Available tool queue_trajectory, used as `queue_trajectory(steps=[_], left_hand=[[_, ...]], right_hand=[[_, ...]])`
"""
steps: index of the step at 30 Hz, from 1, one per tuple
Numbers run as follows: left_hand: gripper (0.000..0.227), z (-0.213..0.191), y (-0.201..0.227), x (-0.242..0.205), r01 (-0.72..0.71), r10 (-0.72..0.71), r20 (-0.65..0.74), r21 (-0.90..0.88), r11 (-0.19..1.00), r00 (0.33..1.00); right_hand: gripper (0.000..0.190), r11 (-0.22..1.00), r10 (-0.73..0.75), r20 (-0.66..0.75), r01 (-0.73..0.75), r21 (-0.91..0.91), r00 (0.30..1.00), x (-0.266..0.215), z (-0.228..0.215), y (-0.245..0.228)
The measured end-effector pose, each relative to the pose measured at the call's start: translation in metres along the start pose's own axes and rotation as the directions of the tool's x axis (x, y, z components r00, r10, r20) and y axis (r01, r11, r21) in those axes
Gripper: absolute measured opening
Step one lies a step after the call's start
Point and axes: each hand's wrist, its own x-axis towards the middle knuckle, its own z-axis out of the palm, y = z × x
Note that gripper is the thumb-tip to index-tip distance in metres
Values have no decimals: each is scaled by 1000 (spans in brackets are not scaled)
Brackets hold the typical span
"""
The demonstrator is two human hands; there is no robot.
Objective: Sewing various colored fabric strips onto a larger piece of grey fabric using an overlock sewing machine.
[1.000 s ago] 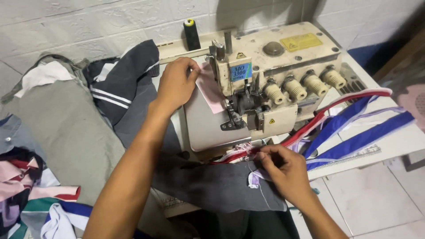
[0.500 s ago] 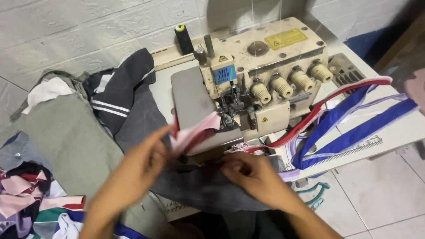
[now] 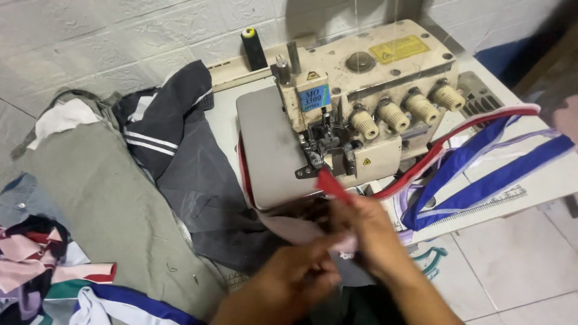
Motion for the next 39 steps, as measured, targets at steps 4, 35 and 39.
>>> queue_trajectory(steps=[4, 35, 39], left_hand=[[43, 7, 1, -6, -184, 196, 49, -179, 966, 979], [47, 20, 7, 9, -75, 44, -247, -118, 990, 968], [5, 24, 13, 19, -147, 78, -294, -220, 964, 953]], right_hand=[[23, 999, 16, -103, -12, 32, 995, 21, -63, -4], [24, 933, 110, 438, 59, -355, 892, -73, -27, -43], [27, 947, 120, 399, 16, -322, 909, -70, -30, -26]])
